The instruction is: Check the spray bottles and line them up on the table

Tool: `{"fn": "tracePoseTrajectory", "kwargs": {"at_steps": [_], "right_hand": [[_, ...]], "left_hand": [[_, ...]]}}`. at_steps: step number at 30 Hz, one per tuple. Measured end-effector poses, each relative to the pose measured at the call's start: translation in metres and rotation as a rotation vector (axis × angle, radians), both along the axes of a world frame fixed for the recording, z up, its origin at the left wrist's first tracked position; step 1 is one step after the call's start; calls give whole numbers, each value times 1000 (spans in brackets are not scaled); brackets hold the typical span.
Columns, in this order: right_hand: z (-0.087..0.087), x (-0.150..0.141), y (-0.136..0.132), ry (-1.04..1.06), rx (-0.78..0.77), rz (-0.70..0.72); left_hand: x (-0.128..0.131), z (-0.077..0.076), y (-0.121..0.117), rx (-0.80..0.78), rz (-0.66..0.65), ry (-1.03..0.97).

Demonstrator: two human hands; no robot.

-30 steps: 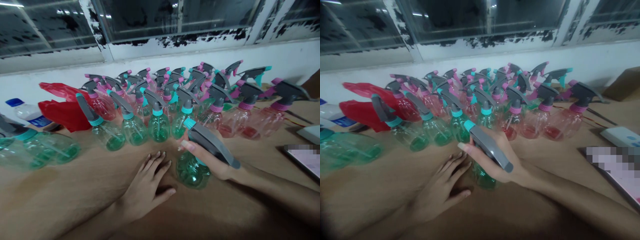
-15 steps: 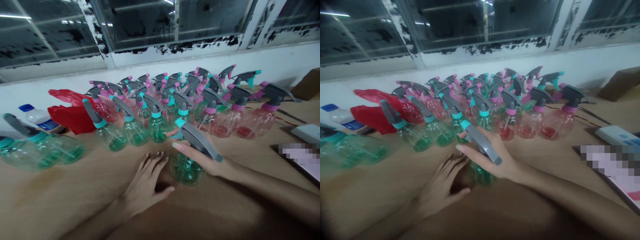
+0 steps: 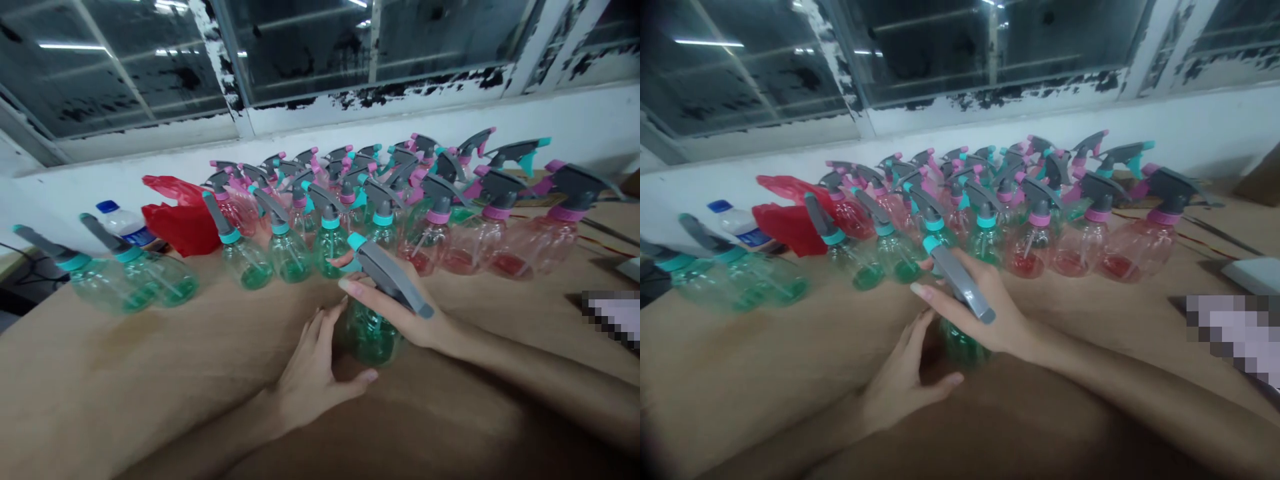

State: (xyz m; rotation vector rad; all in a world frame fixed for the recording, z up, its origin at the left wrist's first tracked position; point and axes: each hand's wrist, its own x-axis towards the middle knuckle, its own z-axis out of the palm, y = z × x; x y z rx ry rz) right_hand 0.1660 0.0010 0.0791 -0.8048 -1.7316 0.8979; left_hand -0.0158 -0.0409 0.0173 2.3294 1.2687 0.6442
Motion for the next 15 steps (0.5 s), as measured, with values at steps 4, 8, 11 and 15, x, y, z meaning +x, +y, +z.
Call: {"fn": "tracePoseTrajectory", "kwargs": {"at_steps": [4, 8, 11, 15], "right_hand": [[4, -23, -8, -27, 29, 24], [5, -50, -20, 2, 25, 61], [6, -70, -27, -7, -13, 109], [9, -94, -28, -24, 65, 180]], "left_hand": [[-2, 8, -10, 20, 52, -42], [-15, 17, -21, 50, 74, -120], [-32, 19, -31, 64, 97, -156], [-55, 19, -41, 158, 191, -143]]}}
